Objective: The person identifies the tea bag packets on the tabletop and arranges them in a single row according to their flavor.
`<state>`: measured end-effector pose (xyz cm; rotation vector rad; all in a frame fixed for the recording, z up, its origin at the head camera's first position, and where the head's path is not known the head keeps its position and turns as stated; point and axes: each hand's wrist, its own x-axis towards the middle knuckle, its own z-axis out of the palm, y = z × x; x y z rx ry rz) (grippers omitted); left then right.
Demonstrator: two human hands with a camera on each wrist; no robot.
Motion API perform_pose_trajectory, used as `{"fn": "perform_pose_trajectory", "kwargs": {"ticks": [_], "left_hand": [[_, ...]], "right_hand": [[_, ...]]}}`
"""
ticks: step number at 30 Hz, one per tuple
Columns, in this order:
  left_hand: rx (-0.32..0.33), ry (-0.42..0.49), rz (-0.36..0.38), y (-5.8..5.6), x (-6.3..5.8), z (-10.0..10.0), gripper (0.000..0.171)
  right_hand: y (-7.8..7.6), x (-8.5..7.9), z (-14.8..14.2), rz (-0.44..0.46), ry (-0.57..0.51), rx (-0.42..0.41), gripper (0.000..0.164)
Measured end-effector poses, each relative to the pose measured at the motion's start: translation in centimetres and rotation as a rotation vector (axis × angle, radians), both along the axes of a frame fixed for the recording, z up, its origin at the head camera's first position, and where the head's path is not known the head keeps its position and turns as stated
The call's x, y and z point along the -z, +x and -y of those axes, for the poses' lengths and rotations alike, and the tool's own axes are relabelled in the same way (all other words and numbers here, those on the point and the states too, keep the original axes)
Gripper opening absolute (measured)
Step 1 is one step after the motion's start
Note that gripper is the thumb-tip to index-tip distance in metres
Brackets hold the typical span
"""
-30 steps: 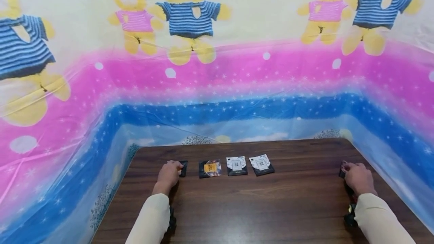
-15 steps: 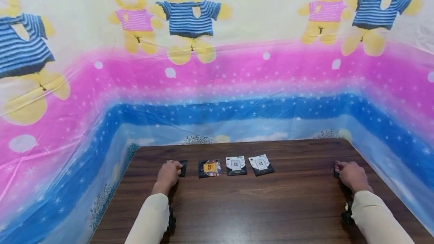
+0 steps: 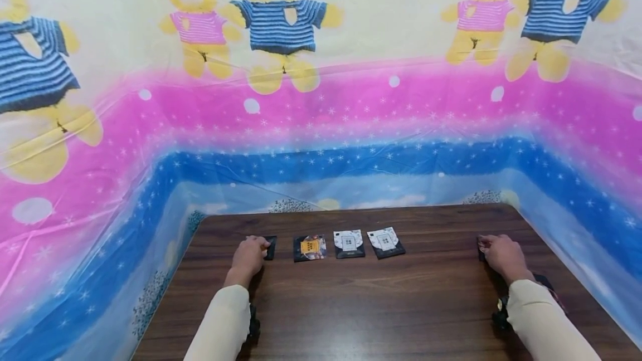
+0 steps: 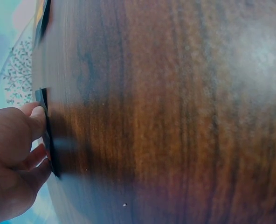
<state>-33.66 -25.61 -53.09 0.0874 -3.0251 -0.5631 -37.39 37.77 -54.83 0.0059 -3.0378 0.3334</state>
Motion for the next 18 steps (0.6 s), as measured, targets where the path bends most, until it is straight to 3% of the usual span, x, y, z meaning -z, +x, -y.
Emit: {"fn": "perform_pose_trajectory", "kwargs": {"ticks": [18], "left_hand": [[0.005, 0.021, 0.01, 0.1, -0.2, 0.0, 0.026]], "right_hand": [[-0.7, 0.2, 5.3, -0.038, -0.018, -0.075, 0.036]]}}
